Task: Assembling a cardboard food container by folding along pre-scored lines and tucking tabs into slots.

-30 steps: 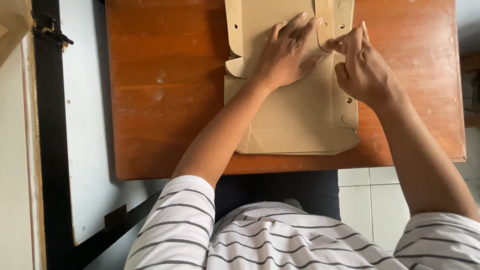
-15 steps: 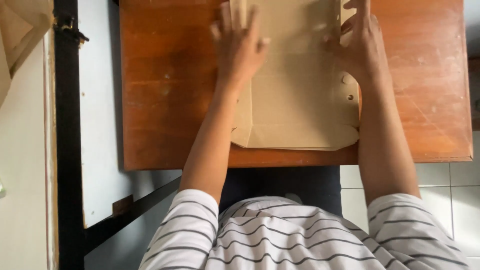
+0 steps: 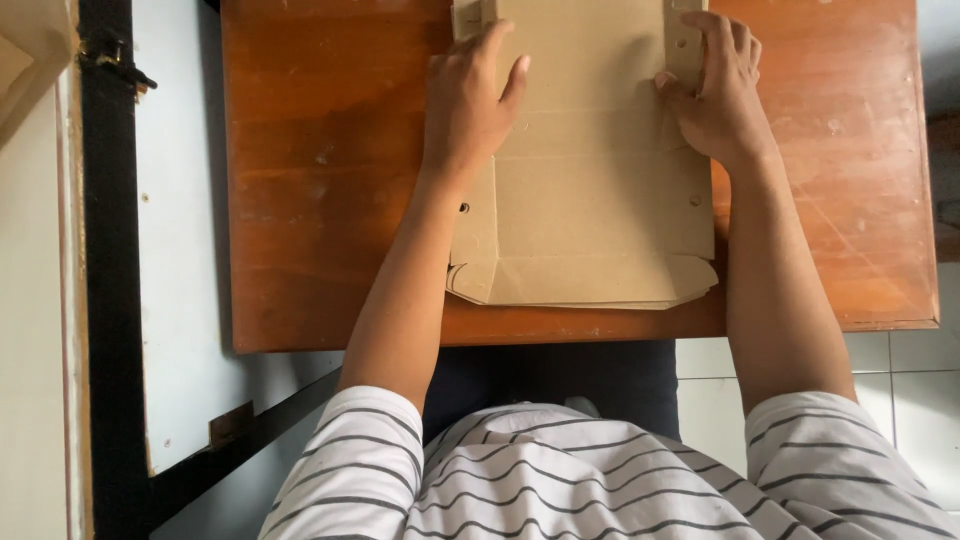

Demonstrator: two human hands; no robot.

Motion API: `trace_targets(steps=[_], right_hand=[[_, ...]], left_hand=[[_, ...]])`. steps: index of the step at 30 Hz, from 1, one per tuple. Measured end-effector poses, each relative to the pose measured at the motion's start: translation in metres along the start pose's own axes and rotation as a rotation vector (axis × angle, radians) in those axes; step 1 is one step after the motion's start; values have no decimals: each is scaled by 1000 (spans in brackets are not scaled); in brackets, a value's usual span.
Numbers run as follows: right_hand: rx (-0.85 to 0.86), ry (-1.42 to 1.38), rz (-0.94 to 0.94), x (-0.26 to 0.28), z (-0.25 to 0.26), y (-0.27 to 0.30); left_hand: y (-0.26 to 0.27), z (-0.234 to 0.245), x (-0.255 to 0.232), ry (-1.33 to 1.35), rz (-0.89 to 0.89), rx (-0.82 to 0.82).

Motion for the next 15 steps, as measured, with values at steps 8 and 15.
trace_targets(steps=[8,15], right_hand=[[12,8,-13,2,0,2],[48,39,-1,5,0,1]], left_hand=[[-2,-20,27,33,-51,28],[2,-31,35,-256,72,82]])
Point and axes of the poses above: each hand's wrist, its own y-axis away from the middle knuckle, its own z-axis out of the back of the hand, x = y × z, the point moved 2 cm from there along -y, towards the middle knuckle, and after that the axes turned 2 degrees about z, right-handed, at the moved point
